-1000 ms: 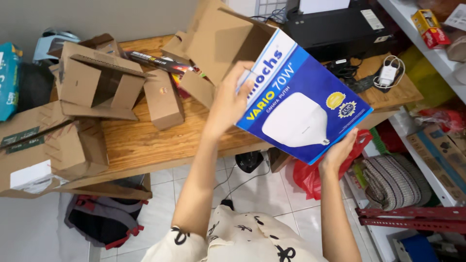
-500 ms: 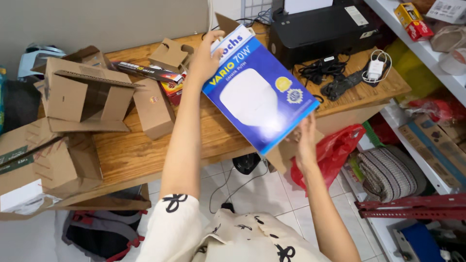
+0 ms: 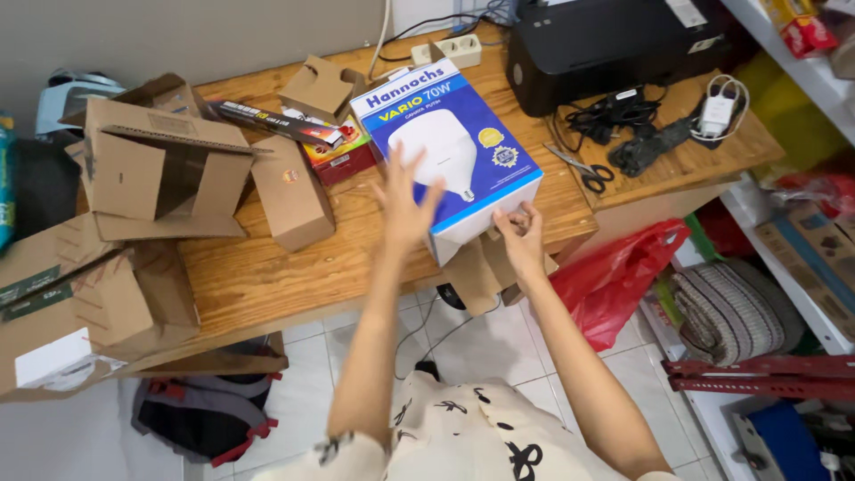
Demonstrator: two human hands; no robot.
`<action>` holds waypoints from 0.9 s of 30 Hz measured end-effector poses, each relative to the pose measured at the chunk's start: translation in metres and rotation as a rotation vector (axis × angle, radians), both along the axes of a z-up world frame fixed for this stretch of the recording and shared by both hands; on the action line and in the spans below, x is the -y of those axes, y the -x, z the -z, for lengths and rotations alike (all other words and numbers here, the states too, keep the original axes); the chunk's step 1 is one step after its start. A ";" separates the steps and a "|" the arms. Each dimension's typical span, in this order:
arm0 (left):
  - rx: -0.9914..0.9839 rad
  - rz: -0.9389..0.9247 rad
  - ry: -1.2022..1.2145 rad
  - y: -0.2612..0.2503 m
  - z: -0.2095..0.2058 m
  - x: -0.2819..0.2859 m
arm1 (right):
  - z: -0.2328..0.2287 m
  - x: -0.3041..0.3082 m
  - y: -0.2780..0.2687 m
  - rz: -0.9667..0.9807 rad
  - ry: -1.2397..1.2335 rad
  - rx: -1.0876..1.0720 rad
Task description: The person opens a Hannochs Vario 70W box, removes the inner packaging, and sets it aside. They then pick up a sealed Yves Rocher box, use scissors to cut the tape, and open the flaps to reveal the contents.
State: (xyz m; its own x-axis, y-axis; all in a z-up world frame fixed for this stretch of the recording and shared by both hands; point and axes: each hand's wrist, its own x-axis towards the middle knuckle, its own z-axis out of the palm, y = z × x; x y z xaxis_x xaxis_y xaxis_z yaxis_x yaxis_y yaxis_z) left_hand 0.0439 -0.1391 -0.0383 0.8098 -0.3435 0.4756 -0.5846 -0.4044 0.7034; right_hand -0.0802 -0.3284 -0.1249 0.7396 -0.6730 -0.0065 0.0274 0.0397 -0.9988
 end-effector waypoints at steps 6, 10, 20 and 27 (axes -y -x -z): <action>0.018 0.083 0.190 0.069 0.036 -0.014 | -0.004 -0.002 -0.008 -0.015 -0.022 0.017; 0.074 0.063 0.088 0.060 0.039 -0.021 | -0.017 0.003 0.002 0.032 0.086 -0.079; 0.194 0.036 0.169 0.080 0.024 -0.003 | -0.110 0.016 0.028 -0.072 0.114 -0.080; 0.287 -0.038 0.248 0.066 -0.006 -0.005 | -0.139 0.029 0.041 -0.229 -0.165 -0.042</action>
State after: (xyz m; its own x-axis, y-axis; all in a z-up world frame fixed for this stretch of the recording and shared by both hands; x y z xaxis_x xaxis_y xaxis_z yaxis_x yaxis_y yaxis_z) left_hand -0.0224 -0.1339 -0.0322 0.6416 -0.1615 0.7498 -0.7598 -0.2674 0.5926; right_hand -0.1214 -0.3574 0.0145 0.8692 -0.4754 -0.1358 -0.0425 0.2017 -0.9785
